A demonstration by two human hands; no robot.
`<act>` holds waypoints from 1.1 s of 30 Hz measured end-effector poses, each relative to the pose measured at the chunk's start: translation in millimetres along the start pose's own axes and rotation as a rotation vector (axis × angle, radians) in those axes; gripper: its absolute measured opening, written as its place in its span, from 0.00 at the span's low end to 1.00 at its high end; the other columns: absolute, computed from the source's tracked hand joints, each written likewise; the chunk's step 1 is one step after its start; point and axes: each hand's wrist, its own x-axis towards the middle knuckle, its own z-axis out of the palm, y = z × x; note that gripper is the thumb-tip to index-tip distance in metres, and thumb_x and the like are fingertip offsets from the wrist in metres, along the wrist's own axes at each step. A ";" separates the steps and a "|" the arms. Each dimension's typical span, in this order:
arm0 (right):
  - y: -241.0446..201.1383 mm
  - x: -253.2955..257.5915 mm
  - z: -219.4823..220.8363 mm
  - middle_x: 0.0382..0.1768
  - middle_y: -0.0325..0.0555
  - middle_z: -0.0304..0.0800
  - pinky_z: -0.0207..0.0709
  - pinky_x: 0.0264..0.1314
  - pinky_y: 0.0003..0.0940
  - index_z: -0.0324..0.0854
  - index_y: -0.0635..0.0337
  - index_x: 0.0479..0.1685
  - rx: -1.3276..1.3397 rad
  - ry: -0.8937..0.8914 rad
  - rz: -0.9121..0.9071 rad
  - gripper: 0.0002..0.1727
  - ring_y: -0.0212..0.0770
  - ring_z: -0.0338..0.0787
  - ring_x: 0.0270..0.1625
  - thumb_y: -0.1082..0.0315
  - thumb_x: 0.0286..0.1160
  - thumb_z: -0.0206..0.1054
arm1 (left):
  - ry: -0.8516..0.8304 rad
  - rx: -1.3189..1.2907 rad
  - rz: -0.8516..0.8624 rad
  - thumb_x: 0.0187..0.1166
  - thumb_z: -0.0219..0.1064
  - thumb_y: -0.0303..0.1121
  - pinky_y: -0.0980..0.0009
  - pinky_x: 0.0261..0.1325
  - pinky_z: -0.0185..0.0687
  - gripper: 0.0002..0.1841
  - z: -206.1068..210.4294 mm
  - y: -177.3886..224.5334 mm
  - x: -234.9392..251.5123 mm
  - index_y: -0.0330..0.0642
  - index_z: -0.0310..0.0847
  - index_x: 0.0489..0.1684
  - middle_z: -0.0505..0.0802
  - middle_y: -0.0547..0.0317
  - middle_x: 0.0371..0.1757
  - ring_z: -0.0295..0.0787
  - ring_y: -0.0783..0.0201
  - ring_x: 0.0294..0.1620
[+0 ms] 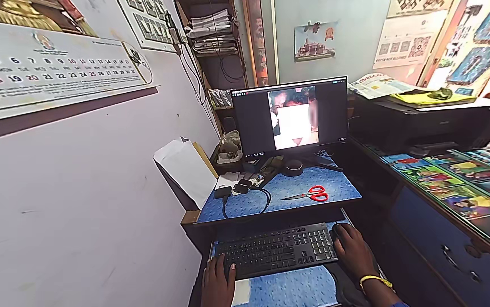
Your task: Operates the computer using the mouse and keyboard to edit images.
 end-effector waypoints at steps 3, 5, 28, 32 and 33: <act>0.3 -0.5 0.0 0.70 0.51 0.86 0.79 0.73 0.51 0.87 0.50 0.66 -0.007 0.005 -0.002 0.25 0.53 0.84 0.74 0.54 0.72 0.58 | 0.009 -0.003 0.005 0.84 0.44 0.60 0.39 0.85 0.60 0.38 -0.6 0.8 -0.7 0.39 0.74 0.80 0.77 0.30 0.80 0.69 0.32 0.84; 0.7 0.0 1.1 0.70 0.50 0.86 0.78 0.74 0.50 0.88 0.49 0.65 -0.016 0.007 -0.004 0.26 0.52 0.84 0.74 0.54 0.72 0.57 | 0.011 0.000 0.005 0.84 0.44 0.60 0.39 0.85 0.60 0.38 -1.1 1.2 -0.4 0.39 0.74 0.80 0.77 0.31 0.80 0.69 0.32 0.84; -2.2 -1.1 -4.0 0.71 0.53 0.85 0.76 0.77 0.52 0.88 0.52 0.64 0.008 -0.042 0.029 0.25 0.55 0.82 0.76 0.55 0.70 0.59 | -0.008 -0.003 -0.002 0.83 0.44 0.61 0.39 0.84 0.60 0.38 -3.0 1.5 0.4 0.39 0.74 0.79 0.76 0.31 0.81 0.69 0.33 0.84; -2.7 0.1 -3.6 0.70 0.50 0.86 0.77 0.75 0.52 0.89 0.50 0.62 -0.001 -0.032 0.018 0.25 0.54 0.83 0.75 0.54 0.69 0.59 | -0.007 0.003 0.000 0.83 0.45 0.61 0.40 0.84 0.61 0.38 -5.9 3.2 1.9 0.39 0.75 0.79 0.77 0.32 0.80 0.69 0.33 0.84; -3.1 -0.2 -4.1 0.70 0.50 0.86 0.77 0.75 0.52 0.89 0.50 0.62 0.000 -0.037 0.021 0.25 0.54 0.82 0.75 0.54 0.69 0.59 | -0.001 0.005 0.002 0.83 0.44 0.60 0.40 0.84 0.62 0.38 -5.9 3.6 1.7 0.39 0.75 0.79 0.77 0.31 0.80 0.70 0.33 0.83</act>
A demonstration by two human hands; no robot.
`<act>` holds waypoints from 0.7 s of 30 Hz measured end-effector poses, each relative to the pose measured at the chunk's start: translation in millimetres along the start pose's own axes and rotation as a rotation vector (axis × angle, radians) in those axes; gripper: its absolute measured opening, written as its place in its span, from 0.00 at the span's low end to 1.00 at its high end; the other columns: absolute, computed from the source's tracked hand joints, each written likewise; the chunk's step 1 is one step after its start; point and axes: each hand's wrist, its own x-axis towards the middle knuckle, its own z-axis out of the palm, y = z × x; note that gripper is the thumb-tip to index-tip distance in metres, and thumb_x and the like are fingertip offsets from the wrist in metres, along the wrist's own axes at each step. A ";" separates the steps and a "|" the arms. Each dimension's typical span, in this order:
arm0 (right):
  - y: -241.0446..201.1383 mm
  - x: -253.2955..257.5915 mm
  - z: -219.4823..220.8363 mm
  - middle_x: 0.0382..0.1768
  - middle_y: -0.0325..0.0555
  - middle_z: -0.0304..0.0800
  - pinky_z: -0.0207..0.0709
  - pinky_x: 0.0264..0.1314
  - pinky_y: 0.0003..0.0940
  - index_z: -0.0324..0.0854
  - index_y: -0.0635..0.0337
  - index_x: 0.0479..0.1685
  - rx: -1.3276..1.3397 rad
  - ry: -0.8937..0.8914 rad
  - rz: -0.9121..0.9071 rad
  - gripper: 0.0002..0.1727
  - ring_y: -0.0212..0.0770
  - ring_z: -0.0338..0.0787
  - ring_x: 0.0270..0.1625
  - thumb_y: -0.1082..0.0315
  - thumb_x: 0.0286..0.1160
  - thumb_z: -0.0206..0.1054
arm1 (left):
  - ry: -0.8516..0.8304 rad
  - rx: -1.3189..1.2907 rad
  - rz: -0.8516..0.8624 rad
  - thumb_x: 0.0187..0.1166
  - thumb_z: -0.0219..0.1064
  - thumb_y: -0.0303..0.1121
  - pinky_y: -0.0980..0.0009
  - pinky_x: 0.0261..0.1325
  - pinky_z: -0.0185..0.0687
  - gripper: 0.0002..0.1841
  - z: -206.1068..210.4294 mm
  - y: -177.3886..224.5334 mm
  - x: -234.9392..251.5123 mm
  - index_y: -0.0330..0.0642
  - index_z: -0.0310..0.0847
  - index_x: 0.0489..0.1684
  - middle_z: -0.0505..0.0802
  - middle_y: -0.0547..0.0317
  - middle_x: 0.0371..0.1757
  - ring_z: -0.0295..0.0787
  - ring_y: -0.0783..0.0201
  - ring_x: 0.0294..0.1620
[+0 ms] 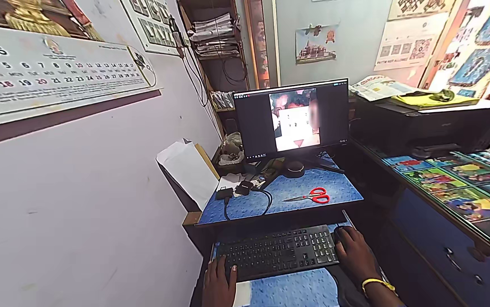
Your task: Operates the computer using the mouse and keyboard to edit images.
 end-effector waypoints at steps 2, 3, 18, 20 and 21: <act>-0.1 -0.8 -1.0 0.70 0.50 0.86 0.77 0.75 0.53 0.89 0.49 0.63 0.003 0.003 0.002 0.25 0.54 0.82 0.75 0.54 0.69 0.59 | 0.006 0.000 0.004 0.83 0.44 0.60 0.40 0.84 0.62 0.38 0.2 0.0 -0.2 0.39 0.75 0.79 0.77 0.31 0.80 0.70 0.33 0.83; -0.3 -0.7 -1.7 0.70 0.51 0.86 0.78 0.74 0.53 0.89 0.49 0.63 0.006 0.010 0.000 0.25 0.54 0.83 0.75 0.54 0.69 0.59 | 0.007 0.000 0.004 0.83 0.44 0.60 0.39 0.83 0.63 0.38 -0.2 0.4 -0.2 0.39 0.75 0.78 0.78 0.31 0.80 0.71 0.32 0.82; 2.9 -0.3 6.4 0.70 0.55 0.86 0.80 0.71 0.55 0.88 0.52 0.65 -0.010 0.055 -0.010 0.25 0.57 0.84 0.73 0.56 0.72 0.58 | -0.019 -0.006 0.002 0.85 0.46 0.59 0.39 0.86 0.58 0.37 0.6 -0.2 -1.7 0.36 0.74 0.79 0.75 0.29 0.81 0.67 0.31 0.85; 3.5 -0.7 6.5 0.70 0.54 0.85 0.79 0.72 0.54 0.88 0.51 0.65 -0.010 0.056 -0.009 0.25 0.56 0.84 0.74 0.55 0.72 0.58 | -0.015 -0.004 0.003 0.85 0.45 0.59 0.39 0.86 0.58 0.37 1.3 -0.7 -1.9 0.37 0.74 0.80 0.75 0.29 0.81 0.67 0.31 0.85; 3.5 -1.0 6.4 0.71 0.54 0.85 0.79 0.73 0.53 0.88 0.51 0.66 -0.009 0.048 -0.008 0.26 0.56 0.83 0.74 0.54 0.72 0.57 | -0.009 -0.004 0.007 0.85 0.45 0.60 0.39 0.86 0.58 0.38 1.6 -1.1 -2.1 0.37 0.74 0.79 0.75 0.29 0.81 0.67 0.31 0.85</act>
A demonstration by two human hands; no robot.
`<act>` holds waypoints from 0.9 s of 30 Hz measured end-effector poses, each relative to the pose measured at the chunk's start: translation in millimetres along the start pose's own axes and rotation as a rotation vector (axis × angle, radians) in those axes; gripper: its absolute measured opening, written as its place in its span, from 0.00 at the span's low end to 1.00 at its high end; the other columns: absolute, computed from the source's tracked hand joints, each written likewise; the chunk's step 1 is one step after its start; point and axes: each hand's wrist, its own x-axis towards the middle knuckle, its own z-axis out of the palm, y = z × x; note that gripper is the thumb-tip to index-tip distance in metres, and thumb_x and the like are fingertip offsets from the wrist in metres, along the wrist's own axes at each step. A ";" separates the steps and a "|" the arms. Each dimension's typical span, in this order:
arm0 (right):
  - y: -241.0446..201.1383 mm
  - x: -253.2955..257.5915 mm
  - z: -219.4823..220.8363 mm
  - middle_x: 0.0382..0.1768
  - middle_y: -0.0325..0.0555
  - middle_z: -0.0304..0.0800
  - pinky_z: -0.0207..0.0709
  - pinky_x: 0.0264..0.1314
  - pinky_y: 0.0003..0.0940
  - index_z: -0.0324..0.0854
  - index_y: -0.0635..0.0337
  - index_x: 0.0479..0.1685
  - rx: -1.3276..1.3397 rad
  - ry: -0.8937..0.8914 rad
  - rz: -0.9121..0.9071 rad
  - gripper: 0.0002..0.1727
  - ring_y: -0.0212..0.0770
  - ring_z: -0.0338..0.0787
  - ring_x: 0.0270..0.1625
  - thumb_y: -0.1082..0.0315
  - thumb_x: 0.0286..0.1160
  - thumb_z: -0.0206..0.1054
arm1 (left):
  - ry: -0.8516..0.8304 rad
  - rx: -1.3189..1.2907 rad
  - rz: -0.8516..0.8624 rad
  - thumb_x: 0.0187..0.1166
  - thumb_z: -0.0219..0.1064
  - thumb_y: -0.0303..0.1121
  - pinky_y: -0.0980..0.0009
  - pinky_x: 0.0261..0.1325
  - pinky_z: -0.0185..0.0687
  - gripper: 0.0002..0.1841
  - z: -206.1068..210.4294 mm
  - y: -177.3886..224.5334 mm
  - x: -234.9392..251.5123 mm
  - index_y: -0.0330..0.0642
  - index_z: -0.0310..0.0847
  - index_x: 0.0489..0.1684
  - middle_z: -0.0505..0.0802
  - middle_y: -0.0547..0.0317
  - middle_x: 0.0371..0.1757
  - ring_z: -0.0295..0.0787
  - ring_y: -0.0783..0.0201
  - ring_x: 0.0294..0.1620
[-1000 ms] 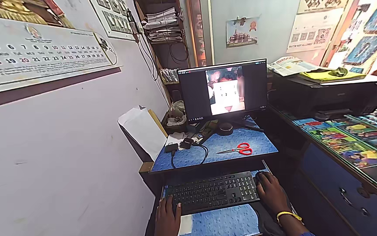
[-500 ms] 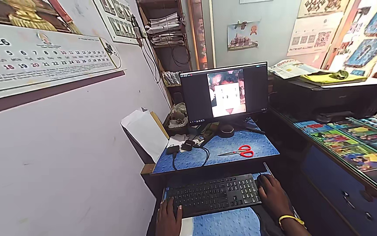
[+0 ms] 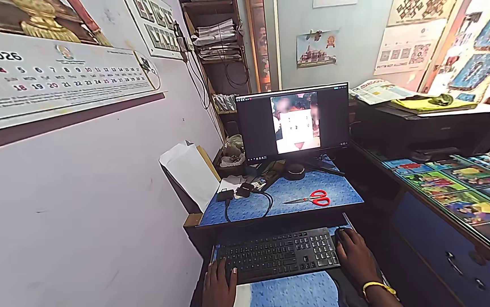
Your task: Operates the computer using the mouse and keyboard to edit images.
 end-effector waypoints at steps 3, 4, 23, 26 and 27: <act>-0.6 -0.4 -1.3 0.71 0.52 0.85 0.79 0.73 0.52 0.87 0.49 0.66 -0.011 0.003 -0.002 0.26 0.54 0.84 0.74 0.52 0.73 0.56 | 0.016 -0.001 0.007 0.85 0.44 0.60 0.39 0.85 0.60 0.38 1.0 -0.4 -0.6 0.37 0.75 0.79 0.76 0.29 0.80 0.68 0.31 0.85; -0.7 -0.3 -1.9 0.71 0.51 0.85 0.79 0.73 0.52 0.87 0.48 0.67 -0.015 -0.002 -0.002 0.26 0.54 0.83 0.75 0.52 0.72 0.56 | 0.021 0.000 0.008 0.84 0.44 0.60 0.39 0.85 0.60 0.38 0.9 0.0 -0.6 0.36 0.75 0.79 0.76 0.29 0.80 0.68 0.31 0.84; 1.6 -0.1 -1.9 0.71 0.50 0.86 0.77 0.75 0.51 0.89 0.50 0.63 0.013 -0.040 -0.078 0.25 0.53 0.83 0.75 0.54 0.68 0.60 | 0.025 -0.006 0.011 0.84 0.47 0.58 0.39 0.85 0.61 0.36 -0.3 1.0 0.4 0.36 0.75 0.78 0.77 0.29 0.80 0.68 0.31 0.84; 0.4 0.1 -2.5 0.71 0.50 0.86 0.77 0.75 0.52 0.88 0.52 0.64 0.008 -0.033 -0.053 0.26 0.53 0.83 0.75 0.54 0.68 0.60 | 0.020 -0.013 0.006 0.84 0.47 0.59 0.38 0.85 0.60 0.37 1.7 -1.3 0.4 0.37 0.74 0.80 0.76 0.29 0.81 0.68 0.31 0.84; 0.2 0.2 -2.3 0.70 0.50 0.86 0.77 0.75 0.52 0.89 0.52 0.63 0.006 -0.027 -0.051 0.25 0.53 0.83 0.75 0.55 0.68 0.60 | 0.023 -0.013 0.006 0.84 0.46 0.59 0.38 0.85 0.60 0.37 1.8 -1.4 0.3 0.37 0.74 0.79 0.76 0.29 0.81 0.68 0.31 0.84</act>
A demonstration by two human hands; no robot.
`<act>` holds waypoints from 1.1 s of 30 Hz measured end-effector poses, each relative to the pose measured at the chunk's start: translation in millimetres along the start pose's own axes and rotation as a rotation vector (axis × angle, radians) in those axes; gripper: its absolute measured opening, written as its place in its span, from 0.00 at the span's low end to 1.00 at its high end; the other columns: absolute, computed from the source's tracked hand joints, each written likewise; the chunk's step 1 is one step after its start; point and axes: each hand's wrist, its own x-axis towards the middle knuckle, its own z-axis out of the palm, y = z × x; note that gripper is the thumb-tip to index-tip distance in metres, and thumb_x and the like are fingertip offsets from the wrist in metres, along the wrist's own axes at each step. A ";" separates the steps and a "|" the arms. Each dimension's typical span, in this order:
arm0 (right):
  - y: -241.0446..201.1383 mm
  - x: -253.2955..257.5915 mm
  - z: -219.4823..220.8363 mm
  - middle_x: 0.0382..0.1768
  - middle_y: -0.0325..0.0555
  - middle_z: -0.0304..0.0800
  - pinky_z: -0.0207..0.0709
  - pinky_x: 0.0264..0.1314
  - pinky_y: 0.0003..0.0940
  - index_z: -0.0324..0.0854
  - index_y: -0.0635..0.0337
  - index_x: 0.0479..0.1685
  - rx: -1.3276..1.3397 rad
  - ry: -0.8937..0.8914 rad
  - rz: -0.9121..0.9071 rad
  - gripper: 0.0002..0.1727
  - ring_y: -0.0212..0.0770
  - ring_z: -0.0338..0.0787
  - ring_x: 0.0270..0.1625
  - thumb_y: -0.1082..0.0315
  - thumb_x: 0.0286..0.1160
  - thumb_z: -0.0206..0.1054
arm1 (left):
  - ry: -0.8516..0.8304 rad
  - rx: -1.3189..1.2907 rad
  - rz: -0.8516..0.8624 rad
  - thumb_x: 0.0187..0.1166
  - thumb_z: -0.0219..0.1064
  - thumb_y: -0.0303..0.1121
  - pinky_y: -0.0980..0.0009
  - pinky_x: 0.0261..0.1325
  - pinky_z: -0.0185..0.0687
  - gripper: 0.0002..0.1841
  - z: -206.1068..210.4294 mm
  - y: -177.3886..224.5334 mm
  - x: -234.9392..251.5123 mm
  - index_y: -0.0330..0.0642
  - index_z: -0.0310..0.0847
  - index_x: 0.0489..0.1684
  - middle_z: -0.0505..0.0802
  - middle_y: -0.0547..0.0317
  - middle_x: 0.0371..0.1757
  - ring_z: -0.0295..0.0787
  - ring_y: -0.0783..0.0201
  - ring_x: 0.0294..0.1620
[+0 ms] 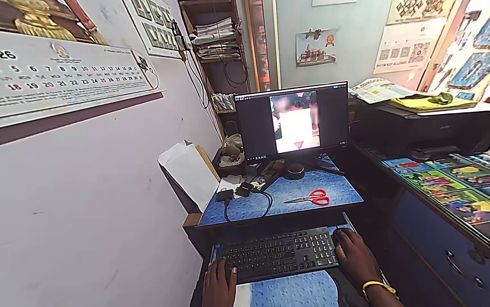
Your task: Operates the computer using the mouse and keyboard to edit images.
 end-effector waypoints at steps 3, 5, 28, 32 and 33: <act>0.1 -0.3 0.0 0.70 0.50 0.86 0.77 0.75 0.51 0.89 0.52 0.63 -0.003 0.003 0.004 0.25 0.53 0.83 0.74 0.54 0.68 0.60 | 0.002 0.012 0.000 0.84 0.46 0.59 0.40 0.85 0.60 0.37 0.8 -0.2 -0.6 0.38 0.75 0.79 0.76 0.30 0.80 0.69 0.32 0.84; -0.9 0.0 -0.8 0.70 0.51 0.86 0.78 0.75 0.51 0.88 0.53 0.63 0.002 -0.003 0.007 0.25 0.53 0.83 0.75 0.55 0.69 0.59 | -0.004 0.018 -0.004 0.84 0.46 0.59 0.40 0.86 0.59 0.37 1.4 -0.8 0.0 0.38 0.74 0.79 0.76 0.30 0.81 0.68 0.32 0.85; 0.9 0.2 -3.5 0.71 0.47 0.86 0.80 0.69 0.55 0.89 0.46 0.64 0.008 -0.042 -0.010 0.26 0.54 0.84 0.73 0.50 0.68 0.58 | -0.058 -0.013 -0.027 0.85 0.50 0.56 0.39 0.86 0.60 0.36 -8.2 4.4 1.2 0.36 0.73 0.80 0.75 0.28 0.81 0.68 0.30 0.84; 3.0 0.4 0.1 0.73 0.44 0.85 0.79 0.72 0.53 0.88 0.45 0.67 0.017 -0.042 -0.057 0.26 0.51 0.85 0.73 0.51 0.72 0.57 | -0.060 -0.016 -0.026 0.85 0.50 0.56 0.39 0.85 0.60 0.35 -11.4 6.5 1.9 0.35 0.73 0.80 0.76 0.28 0.80 0.69 0.31 0.83; 2.2 0.3 0.3 0.73 0.44 0.85 0.79 0.72 0.52 0.88 0.45 0.67 0.014 -0.035 -0.048 0.26 0.51 0.85 0.73 0.51 0.73 0.56 | -0.064 -0.016 -0.029 0.85 0.50 0.56 0.40 0.86 0.60 0.35 -11.5 6.6 1.8 0.35 0.72 0.80 0.75 0.28 0.81 0.68 0.31 0.84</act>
